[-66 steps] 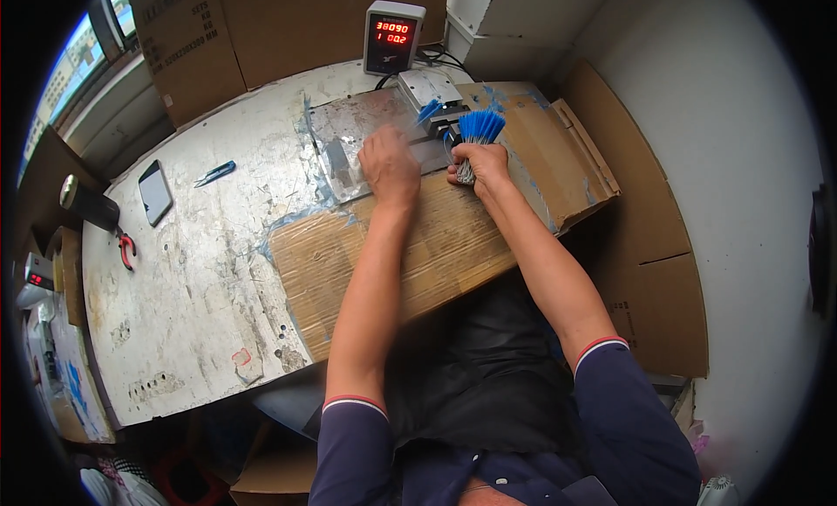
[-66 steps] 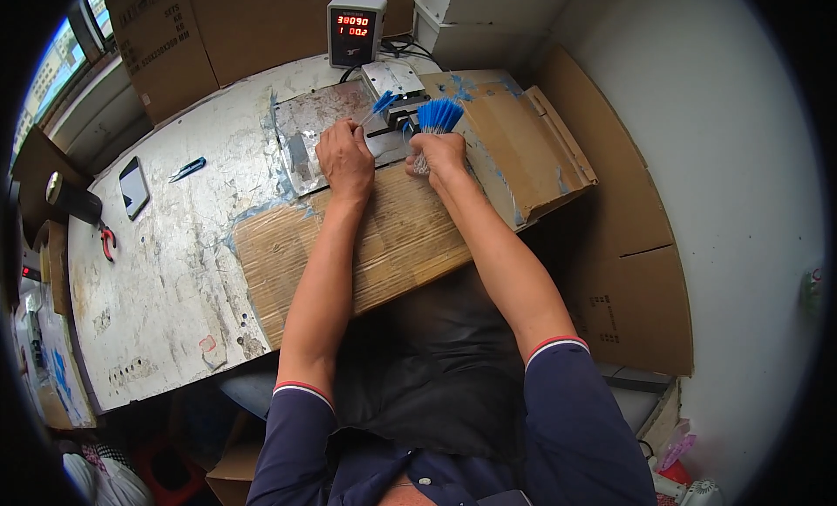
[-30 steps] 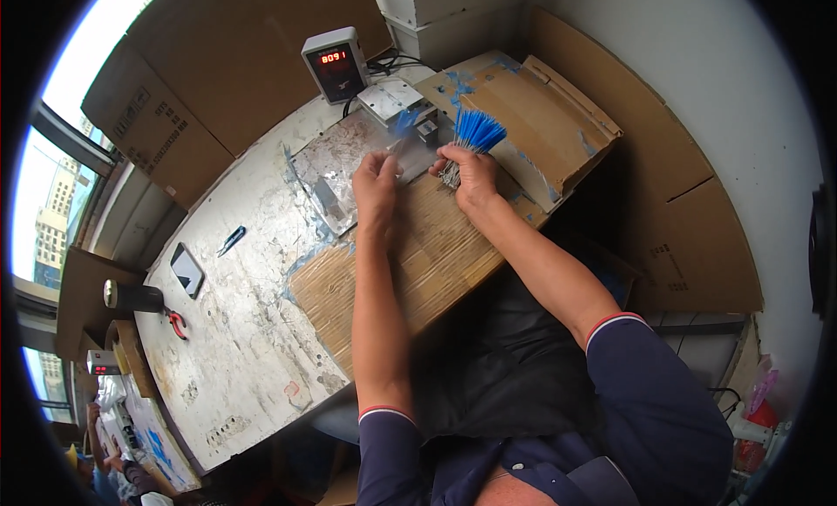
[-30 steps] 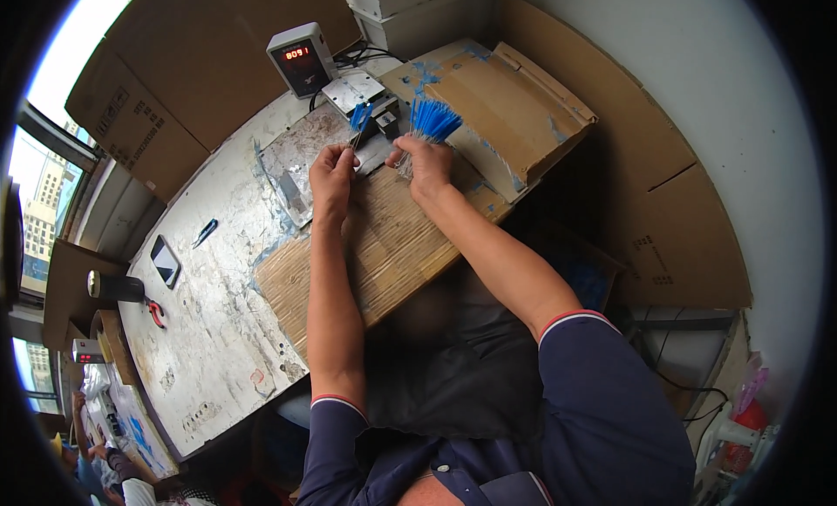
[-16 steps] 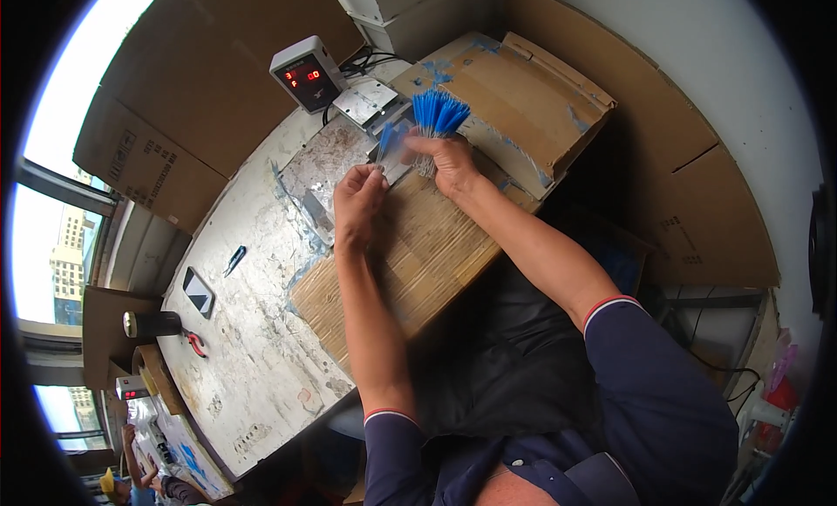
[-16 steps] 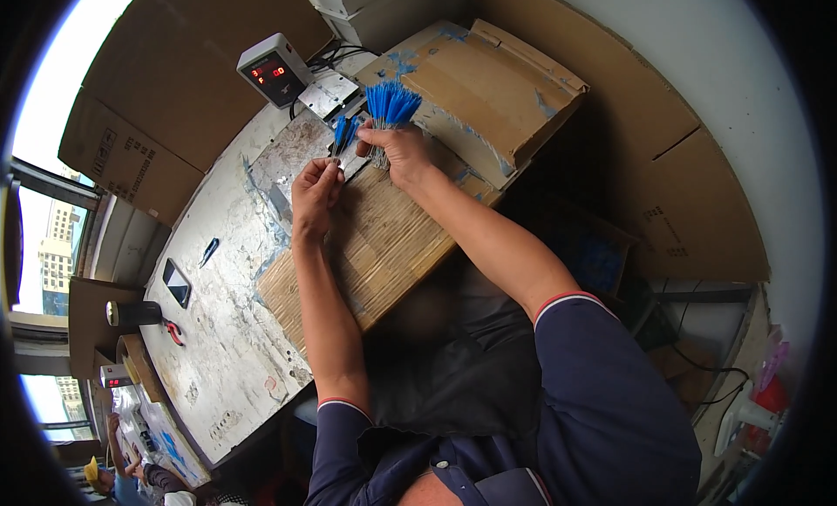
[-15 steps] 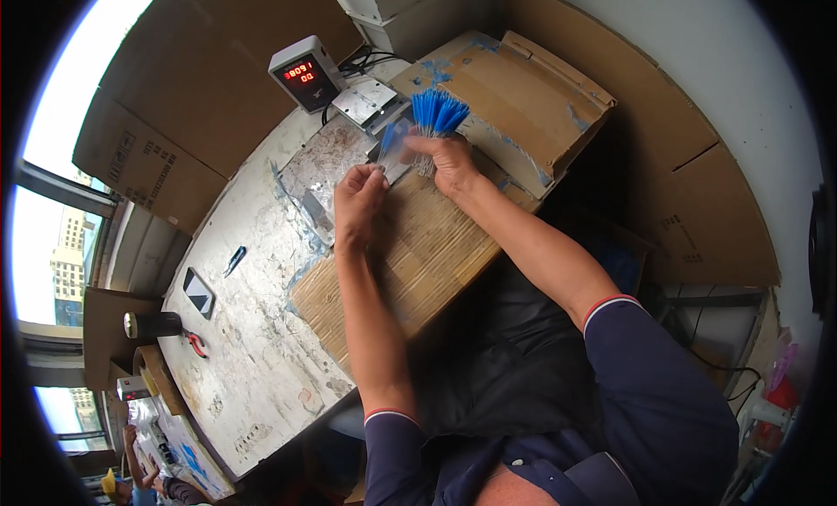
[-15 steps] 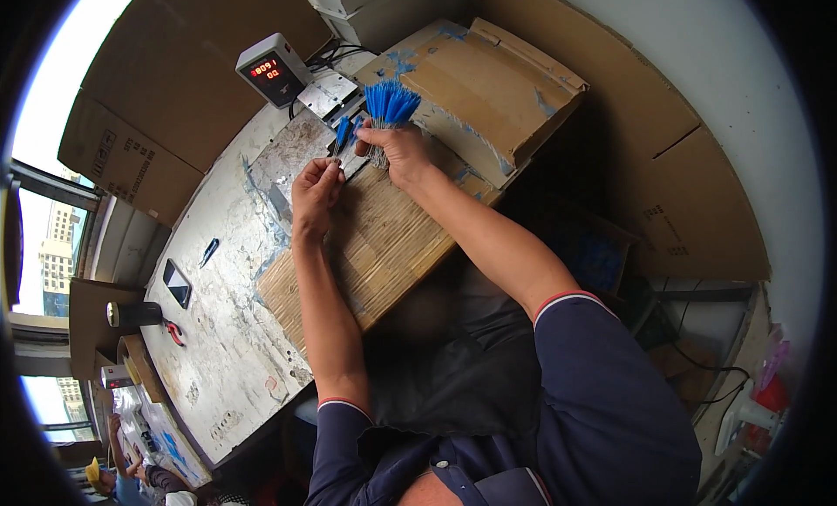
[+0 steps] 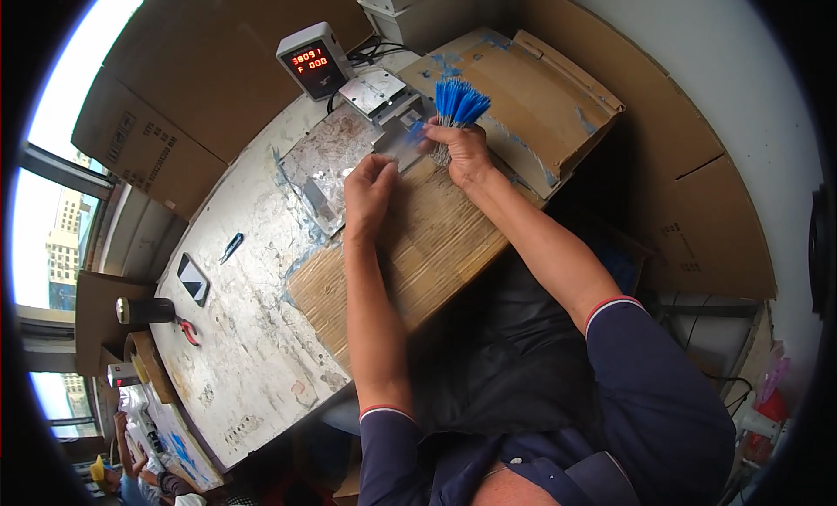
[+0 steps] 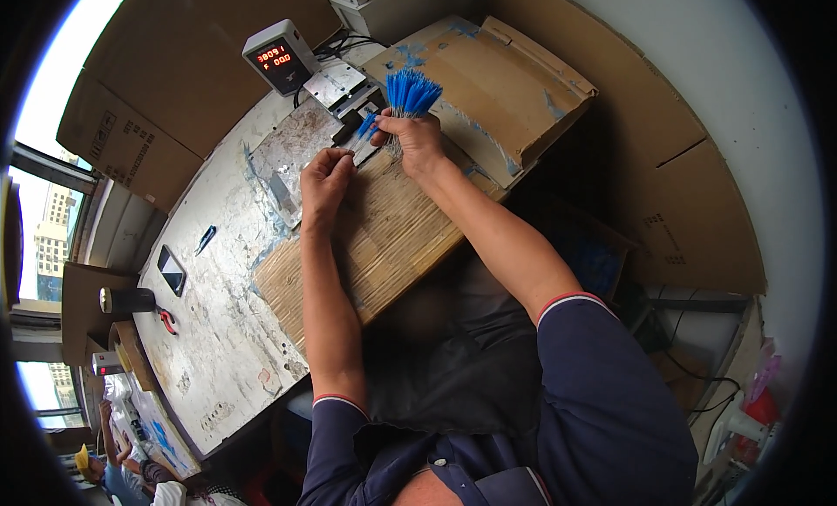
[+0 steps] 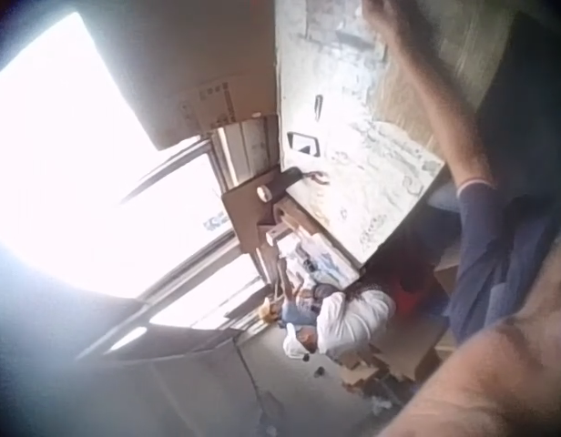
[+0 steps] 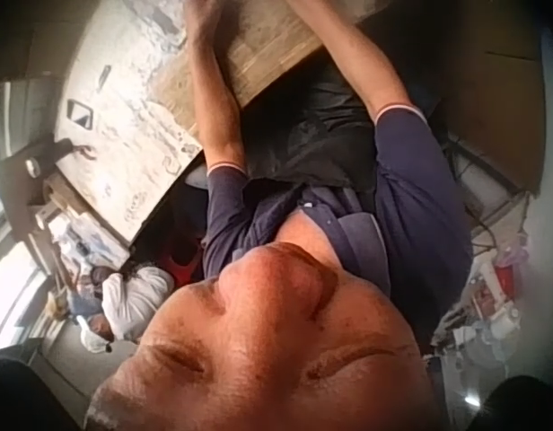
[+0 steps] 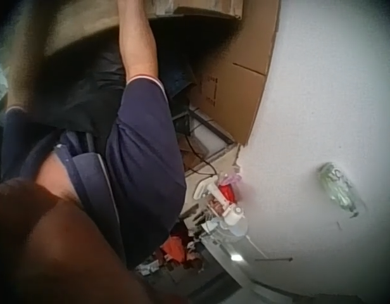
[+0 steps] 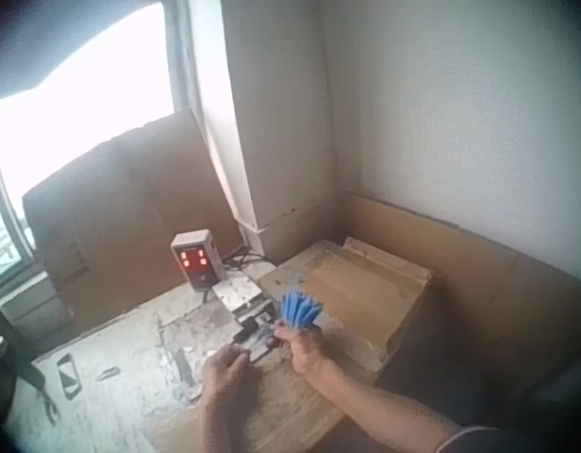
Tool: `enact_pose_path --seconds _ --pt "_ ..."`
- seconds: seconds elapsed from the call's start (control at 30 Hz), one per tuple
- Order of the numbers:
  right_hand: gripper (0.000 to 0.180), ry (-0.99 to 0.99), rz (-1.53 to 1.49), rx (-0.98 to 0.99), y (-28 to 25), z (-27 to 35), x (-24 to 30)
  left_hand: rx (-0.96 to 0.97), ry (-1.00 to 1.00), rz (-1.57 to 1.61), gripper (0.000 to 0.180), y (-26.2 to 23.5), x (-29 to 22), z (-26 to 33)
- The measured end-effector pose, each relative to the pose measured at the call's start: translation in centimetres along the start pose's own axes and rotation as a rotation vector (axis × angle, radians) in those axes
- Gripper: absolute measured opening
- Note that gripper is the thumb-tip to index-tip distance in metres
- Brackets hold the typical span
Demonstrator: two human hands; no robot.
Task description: Assembling blue synthetic fiber brushes by grouping fibers and feeding them into a crimping or binding machine.
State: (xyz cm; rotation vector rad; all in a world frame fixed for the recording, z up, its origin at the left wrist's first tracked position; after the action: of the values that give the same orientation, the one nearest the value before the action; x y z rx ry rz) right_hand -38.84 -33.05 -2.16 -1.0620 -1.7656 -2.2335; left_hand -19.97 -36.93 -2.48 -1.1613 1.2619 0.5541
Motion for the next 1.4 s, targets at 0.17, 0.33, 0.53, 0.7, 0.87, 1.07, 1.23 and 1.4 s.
enact_pose_path --seconds 0.17,0.33,0.53,0.7,0.87,1.07,1.23,1.4 --pt "0.014 -0.059 0.066 0.029 0.2 -0.6 0.0 -0.010 0.086 -0.093 0.015 1.1 -0.6 0.1" --pt "0.014 0.057 0.046 0.101 0.3 -0.3 -0.1 -0.086 0.213 -0.376 0.017 1.7 -0.4 -0.1" --pt "0.023 0.378 0.100 0.135 0.1 1.2 0.2 -0.301 0.006 0.182 0.016 0.1 0.4 -0.7" --pt "0.025 0.563 0.274 0.295 1.4 2.7 -0.6 -0.241 -0.052 0.313 0.019 0.4 0.3 -0.4" --pt "0.020 0.633 0.321 0.260 1.0 3.1 -1.2 -0.199 -0.130 0.323 0.021 1.0 0.5 -0.3" --pt "0.017 0.573 0.356 0.240 1.2 2.8 -1.9 -0.266 -0.071 0.224 0.016 0.8 0.7 -0.8" --pt "0.015 0.511 0.363 0.179 1.3 3.6 -1.8 -0.270 -0.161 0.251 0.026 0.4 1.7 -0.8" --pt "0.011 0.301 0.195 0.017 -0.1 2.9 -1.4 -0.378 -0.093 0.518 0.014 -0.6 0.9 -0.7"
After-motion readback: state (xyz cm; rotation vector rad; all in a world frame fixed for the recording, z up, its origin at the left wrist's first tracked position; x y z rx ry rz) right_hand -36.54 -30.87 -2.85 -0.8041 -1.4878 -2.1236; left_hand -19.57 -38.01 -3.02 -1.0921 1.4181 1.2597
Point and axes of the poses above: each hand's wrist, its own z-axis away from the middle knuckle, its own y-axis out of the palm, x = y × z, the point moved 3 cm from there along -z, towards the middle knuckle, and after that the axes turned 12 degrees about -z, right-handed, at the moved point
